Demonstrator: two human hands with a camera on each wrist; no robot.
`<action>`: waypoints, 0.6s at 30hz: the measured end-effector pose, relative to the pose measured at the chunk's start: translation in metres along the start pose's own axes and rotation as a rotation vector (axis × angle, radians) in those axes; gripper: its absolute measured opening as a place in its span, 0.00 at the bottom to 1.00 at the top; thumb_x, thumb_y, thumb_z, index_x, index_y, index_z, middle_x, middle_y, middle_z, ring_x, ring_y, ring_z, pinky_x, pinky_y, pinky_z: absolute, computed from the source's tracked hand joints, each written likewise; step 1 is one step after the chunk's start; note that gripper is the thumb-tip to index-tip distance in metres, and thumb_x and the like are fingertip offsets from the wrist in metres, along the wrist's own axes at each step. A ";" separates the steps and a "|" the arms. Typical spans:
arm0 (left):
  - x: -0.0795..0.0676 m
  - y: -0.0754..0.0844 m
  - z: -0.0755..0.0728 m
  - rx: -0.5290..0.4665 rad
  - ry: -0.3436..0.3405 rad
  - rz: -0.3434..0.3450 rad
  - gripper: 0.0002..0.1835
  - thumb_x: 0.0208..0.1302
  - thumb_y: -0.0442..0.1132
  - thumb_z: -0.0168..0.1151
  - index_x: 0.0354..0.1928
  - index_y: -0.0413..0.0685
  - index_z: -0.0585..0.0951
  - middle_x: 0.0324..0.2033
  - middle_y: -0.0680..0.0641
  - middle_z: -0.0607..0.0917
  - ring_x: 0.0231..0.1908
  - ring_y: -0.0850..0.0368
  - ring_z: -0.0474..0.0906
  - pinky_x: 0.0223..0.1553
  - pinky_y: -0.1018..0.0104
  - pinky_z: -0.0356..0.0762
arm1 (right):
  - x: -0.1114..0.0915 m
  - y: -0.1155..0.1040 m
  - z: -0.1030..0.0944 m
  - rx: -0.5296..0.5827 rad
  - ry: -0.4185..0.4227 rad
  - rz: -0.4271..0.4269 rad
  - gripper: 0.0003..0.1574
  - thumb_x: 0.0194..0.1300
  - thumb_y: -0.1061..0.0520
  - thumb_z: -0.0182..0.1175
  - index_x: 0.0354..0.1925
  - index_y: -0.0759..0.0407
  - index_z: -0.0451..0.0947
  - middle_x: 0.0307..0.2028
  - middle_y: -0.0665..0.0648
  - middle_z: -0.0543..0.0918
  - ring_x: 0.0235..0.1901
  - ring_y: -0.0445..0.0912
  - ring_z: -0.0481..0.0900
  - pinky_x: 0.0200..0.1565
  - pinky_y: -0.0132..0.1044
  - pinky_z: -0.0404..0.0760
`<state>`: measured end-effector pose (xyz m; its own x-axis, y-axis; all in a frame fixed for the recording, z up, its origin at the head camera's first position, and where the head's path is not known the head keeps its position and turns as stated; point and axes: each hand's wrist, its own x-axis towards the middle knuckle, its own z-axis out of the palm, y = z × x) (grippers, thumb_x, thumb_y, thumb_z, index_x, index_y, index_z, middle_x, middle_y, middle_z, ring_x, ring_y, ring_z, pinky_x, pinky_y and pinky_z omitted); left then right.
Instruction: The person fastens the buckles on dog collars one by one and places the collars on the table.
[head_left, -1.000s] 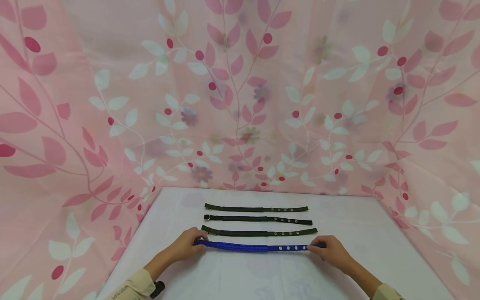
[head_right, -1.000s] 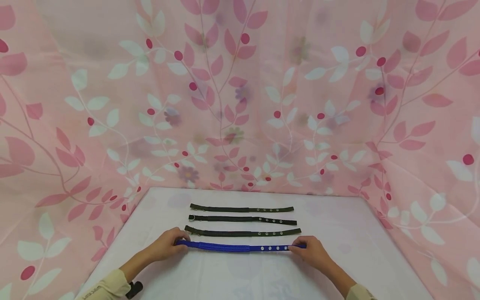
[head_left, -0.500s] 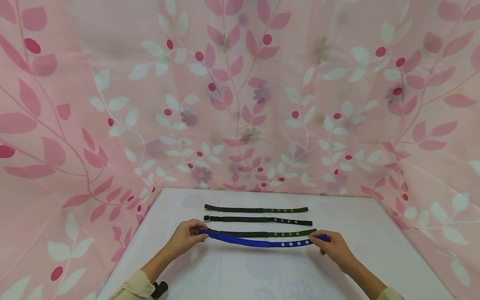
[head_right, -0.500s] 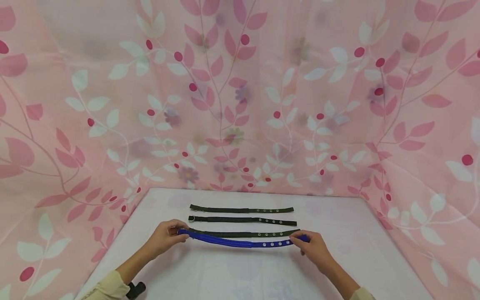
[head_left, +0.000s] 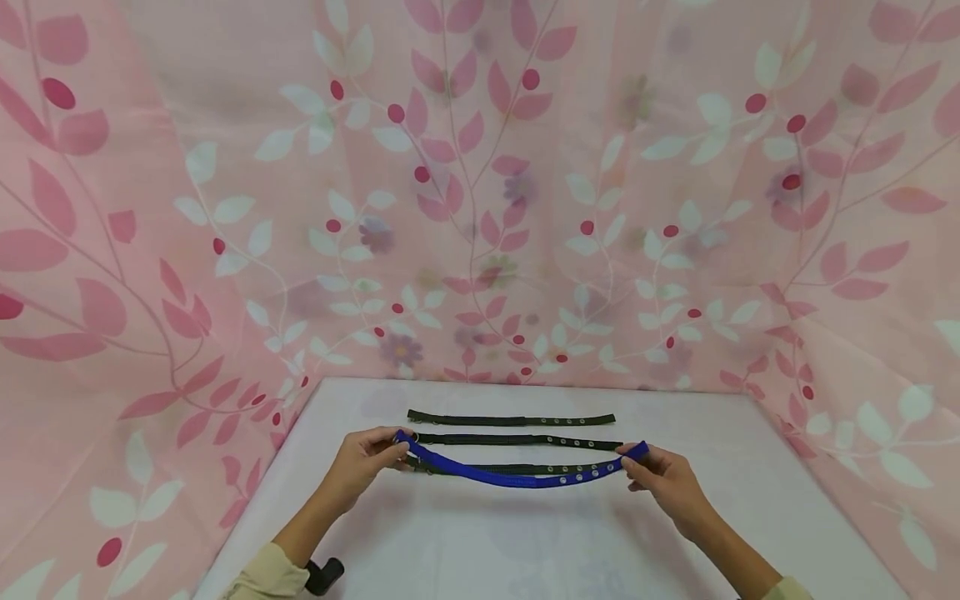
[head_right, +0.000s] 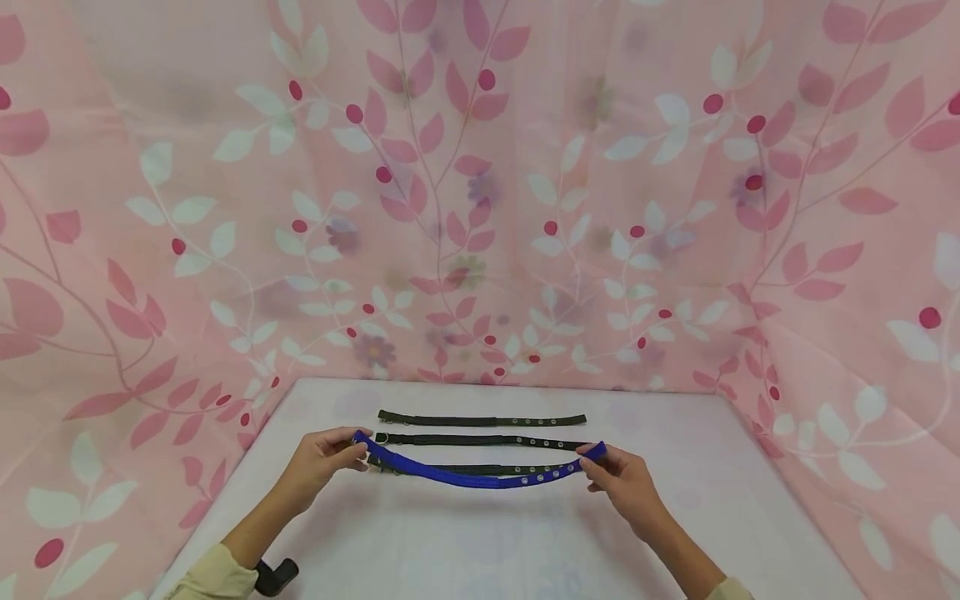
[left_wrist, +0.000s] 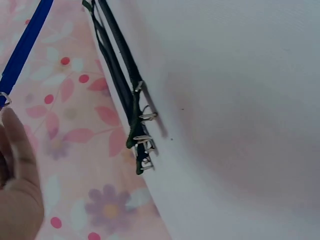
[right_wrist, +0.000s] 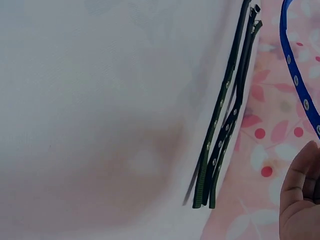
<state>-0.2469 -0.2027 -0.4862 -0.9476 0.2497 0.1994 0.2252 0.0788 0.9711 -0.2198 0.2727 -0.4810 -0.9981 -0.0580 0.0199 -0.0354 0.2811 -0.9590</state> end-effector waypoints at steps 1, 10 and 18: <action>0.000 0.002 0.000 0.011 0.014 0.007 0.20 0.66 0.37 0.65 0.54 0.28 0.79 0.42 0.42 0.85 0.37 0.60 0.84 0.42 0.62 0.85 | 0.000 -0.002 0.001 -0.002 0.001 -0.023 0.20 0.68 0.56 0.63 0.51 0.70 0.79 0.40 0.64 0.83 0.36 0.44 0.82 0.41 0.34 0.85; 0.004 0.017 0.009 -0.120 0.023 0.041 0.20 0.72 0.38 0.57 0.55 0.26 0.76 0.44 0.49 0.89 0.49 0.57 0.85 0.52 0.66 0.81 | 0.001 -0.007 0.011 0.105 -0.153 -0.198 0.20 0.77 0.55 0.51 0.53 0.72 0.70 0.47 0.53 0.87 0.47 0.45 0.87 0.48 0.39 0.84; 0.011 0.028 0.020 -0.460 -0.069 0.001 0.22 0.79 0.44 0.44 0.65 0.37 0.67 0.43 0.48 0.83 0.49 0.51 0.84 0.57 0.58 0.79 | 0.001 -0.023 0.025 0.217 -0.144 -0.187 0.25 0.80 0.50 0.45 0.63 0.68 0.63 0.32 0.55 0.79 0.36 0.48 0.87 0.43 0.42 0.86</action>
<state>-0.2464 -0.1785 -0.4597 -0.9266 0.3146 0.2061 0.0870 -0.3539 0.9312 -0.2187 0.2424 -0.4657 -0.9574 -0.2285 0.1764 -0.1909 0.0430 -0.9807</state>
